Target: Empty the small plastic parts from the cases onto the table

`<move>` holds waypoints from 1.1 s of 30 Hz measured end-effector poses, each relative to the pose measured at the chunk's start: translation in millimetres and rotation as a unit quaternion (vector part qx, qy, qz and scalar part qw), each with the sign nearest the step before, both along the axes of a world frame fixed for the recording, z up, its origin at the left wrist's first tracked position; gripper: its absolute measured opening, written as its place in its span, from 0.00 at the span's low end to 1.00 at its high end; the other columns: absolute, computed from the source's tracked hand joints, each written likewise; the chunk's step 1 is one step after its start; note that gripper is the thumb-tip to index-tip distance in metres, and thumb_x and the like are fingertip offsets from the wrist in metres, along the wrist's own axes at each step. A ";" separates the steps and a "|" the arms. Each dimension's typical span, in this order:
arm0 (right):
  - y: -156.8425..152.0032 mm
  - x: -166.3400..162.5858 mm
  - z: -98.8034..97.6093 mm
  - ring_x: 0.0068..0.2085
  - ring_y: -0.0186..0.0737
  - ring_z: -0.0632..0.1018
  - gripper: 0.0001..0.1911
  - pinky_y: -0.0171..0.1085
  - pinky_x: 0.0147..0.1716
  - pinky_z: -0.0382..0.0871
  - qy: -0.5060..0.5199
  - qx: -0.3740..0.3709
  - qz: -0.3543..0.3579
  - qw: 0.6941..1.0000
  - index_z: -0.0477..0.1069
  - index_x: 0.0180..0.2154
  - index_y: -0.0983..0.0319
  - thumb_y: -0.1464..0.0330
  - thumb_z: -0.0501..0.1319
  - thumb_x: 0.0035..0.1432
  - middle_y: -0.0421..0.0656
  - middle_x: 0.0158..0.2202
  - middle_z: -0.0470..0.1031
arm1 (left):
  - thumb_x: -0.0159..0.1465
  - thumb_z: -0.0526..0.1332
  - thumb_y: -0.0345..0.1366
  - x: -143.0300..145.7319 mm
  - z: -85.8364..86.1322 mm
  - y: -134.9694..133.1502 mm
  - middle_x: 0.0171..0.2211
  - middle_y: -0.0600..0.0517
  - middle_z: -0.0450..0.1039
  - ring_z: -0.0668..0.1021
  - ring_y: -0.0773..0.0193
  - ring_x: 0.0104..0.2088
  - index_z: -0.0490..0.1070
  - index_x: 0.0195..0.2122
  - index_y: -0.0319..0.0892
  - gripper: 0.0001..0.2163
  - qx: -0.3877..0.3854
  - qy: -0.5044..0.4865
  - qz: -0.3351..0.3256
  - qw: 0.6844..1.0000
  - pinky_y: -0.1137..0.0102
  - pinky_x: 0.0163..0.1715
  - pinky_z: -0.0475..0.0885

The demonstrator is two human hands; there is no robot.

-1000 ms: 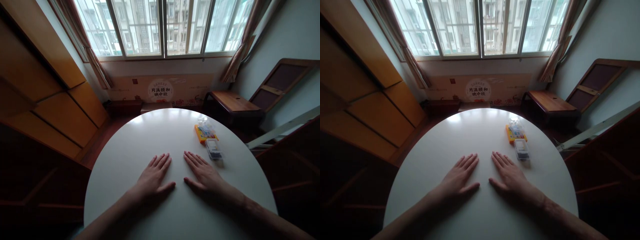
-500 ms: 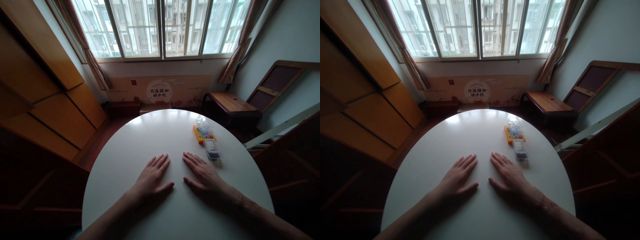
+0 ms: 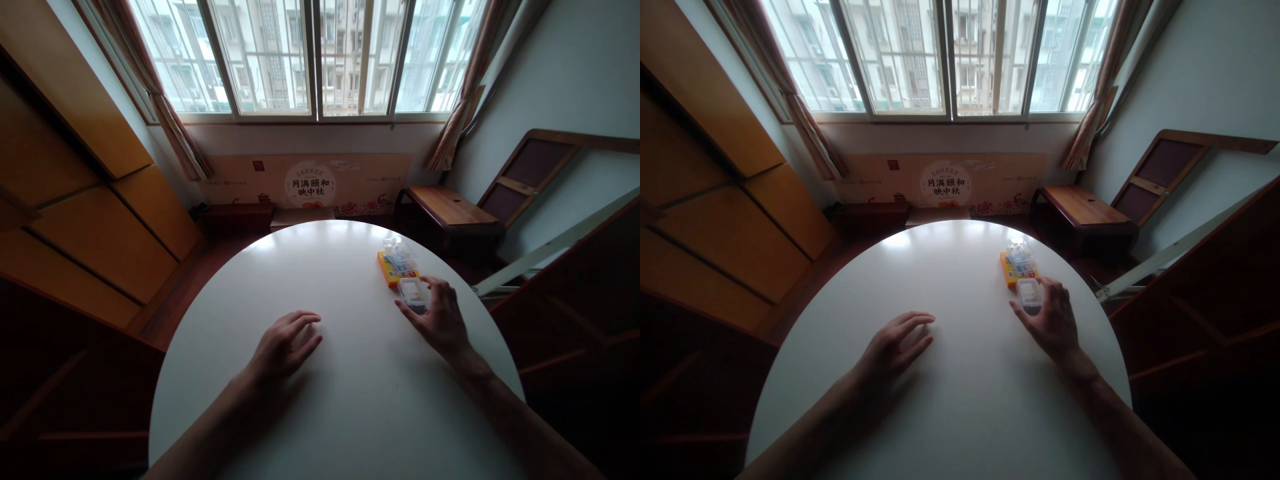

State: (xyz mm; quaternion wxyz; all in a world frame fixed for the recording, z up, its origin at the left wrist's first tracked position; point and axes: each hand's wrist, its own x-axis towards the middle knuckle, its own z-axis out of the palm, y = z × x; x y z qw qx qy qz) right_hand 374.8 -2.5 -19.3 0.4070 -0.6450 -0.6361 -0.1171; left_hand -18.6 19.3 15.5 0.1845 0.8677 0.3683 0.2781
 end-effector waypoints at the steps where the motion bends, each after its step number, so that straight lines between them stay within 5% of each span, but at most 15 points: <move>1: 1.4 3.1 -3.1 0.55 0.64 0.76 0.38 0.60 0.55 0.77 0.005 -0.017 -0.011 1.000 0.67 0.62 0.62 0.42 0.66 0.65 0.57 0.56 0.75 | 0.76 0.64 0.42 0.0 -0.5 -0.2 0.56 0.47 0.82 0.85 0.55 0.55 0.78 0.57 0.49 0.12 0.002 0.001 0.000 1.000 0.61 0.55 0.81; 8: -2.8 -2.1 2.8 0.47 0.56 0.79 0.20 0.56 0.52 0.77 0.033 -0.022 0.034 0.999 0.72 0.56 0.59 0.55 0.64 0.69 0.51 0.50 0.79 | 0.75 0.63 0.43 0.3 -5.9 -2.7 0.56 0.46 0.82 0.84 0.54 0.54 0.78 0.57 0.48 0.13 -0.004 -0.005 0.004 1.000 0.60 0.56 0.80; 14: -14.6 -30.7 22.7 0.55 0.56 0.81 0.18 0.54 0.54 0.80 0.074 -0.038 0.225 0.971 0.70 0.60 0.57 0.60 0.63 0.72 0.52 0.56 0.78 | 0.75 0.64 0.47 5.1 -0.8 -4.7 0.55 0.44 0.81 0.84 0.54 0.52 0.75 0.59 0.47 0.16 -0.054 -0.046 0.025 0.997 0.59 0.55 0.79; 21: -9.3 -81.2 34.8 0.57 0.53 0.81 0.22 0.50 0.57 0.80 0.074 -0.100 0.400 0.908 0.67 0.65 0.55 0.62 0.64 0.74 0.51 0.59 0.78 | 0.72 0.68 0.49 27.3 4.3 -3.7 0.60 0.40 0.79 0.83 0.52 0.55 0.69 0.66 0.45 0.26 -0.198 -0.139 -0.050 0.969 0.57 0.58 0.79; 27: 5.6 -121.9 28.5 0.52 0.49 0.83 0.15 0.47 0.53 0.81 0.105 -0.100 0.411 0.900 0.73 0.57 0.56 0.60 0.66 0.74 0.49 0.53 0.82 | 0.72 0.70 0.51 26.9 -9.2 -0.7 0.52 0.41 0.83 0.85 0.51 0.51 0.74 0.58 0.40 0.22 -0.250 -0.256 -0.016 0.934 0.57 0.55 0.79; 33: 15.2 -136.2 22.4 0.60 0.52 0.83 0.18 0.52 0.59 0.81 0.036 -0.100 0.421 0.901 0.73 0.66 0.55 0.62 0.58 0.80 0.51 0.62 0.81 | 0.73 0.68 0.51 23.2 -3.9 -2.9 0.48 0.45 0.82 0.83 0.57 0.45 0.76 0.54 0.40 0.19 -0.232 -0.262 0.028 0.937 0.63 0.49 0.79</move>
